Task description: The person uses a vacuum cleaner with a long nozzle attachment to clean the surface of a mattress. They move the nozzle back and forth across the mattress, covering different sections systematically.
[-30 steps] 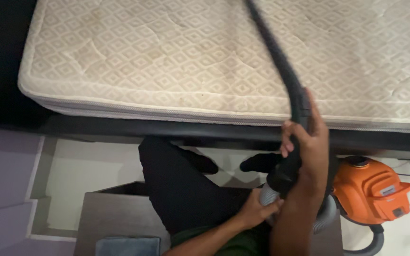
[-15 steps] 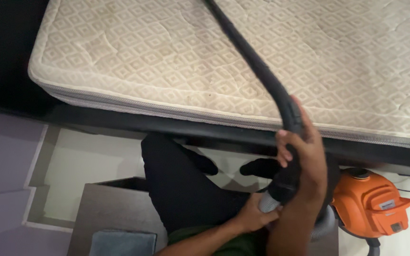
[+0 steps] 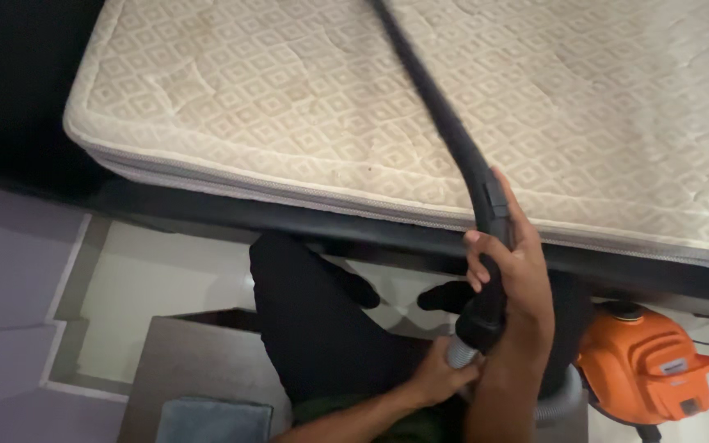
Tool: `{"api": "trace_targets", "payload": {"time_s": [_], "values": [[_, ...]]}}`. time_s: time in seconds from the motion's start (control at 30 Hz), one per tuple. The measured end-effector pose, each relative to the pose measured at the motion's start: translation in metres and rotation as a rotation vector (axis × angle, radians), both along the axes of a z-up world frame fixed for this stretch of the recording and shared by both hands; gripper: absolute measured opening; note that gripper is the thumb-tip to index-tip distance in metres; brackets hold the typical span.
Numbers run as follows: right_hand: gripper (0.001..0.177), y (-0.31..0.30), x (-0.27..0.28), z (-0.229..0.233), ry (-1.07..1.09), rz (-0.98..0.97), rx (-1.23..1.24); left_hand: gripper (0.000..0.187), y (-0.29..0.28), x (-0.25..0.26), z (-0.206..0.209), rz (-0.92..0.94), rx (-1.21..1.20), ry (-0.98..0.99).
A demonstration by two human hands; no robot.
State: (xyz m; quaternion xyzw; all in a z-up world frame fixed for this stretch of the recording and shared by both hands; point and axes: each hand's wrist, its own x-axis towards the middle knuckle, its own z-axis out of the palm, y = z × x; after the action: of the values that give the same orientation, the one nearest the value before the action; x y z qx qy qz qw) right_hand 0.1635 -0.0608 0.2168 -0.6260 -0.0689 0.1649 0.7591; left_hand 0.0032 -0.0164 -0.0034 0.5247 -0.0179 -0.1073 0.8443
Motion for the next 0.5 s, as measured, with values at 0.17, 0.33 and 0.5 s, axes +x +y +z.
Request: {"api": "trace_targets", "payload": {"time_s": [0.17,0.33,0.5], "values": [[0.089,-0.018,-0.004,0.001,0.053,-0.112,0.079,0.014,0.007,0.001,0.022,-0.061,0.056,-0.053],[0.089,-0.008,0.001,0.004,-0.081,-0.260,-0.026,0.022,0.006,0.005,0.023,-0.059,0.086,0.069],[0.093,0.024,-0.002,0.004,-0.076,-0.085,-0.164,0.020,0.006,-0.002,0.012,-0.007,0.034,0.114]]}}
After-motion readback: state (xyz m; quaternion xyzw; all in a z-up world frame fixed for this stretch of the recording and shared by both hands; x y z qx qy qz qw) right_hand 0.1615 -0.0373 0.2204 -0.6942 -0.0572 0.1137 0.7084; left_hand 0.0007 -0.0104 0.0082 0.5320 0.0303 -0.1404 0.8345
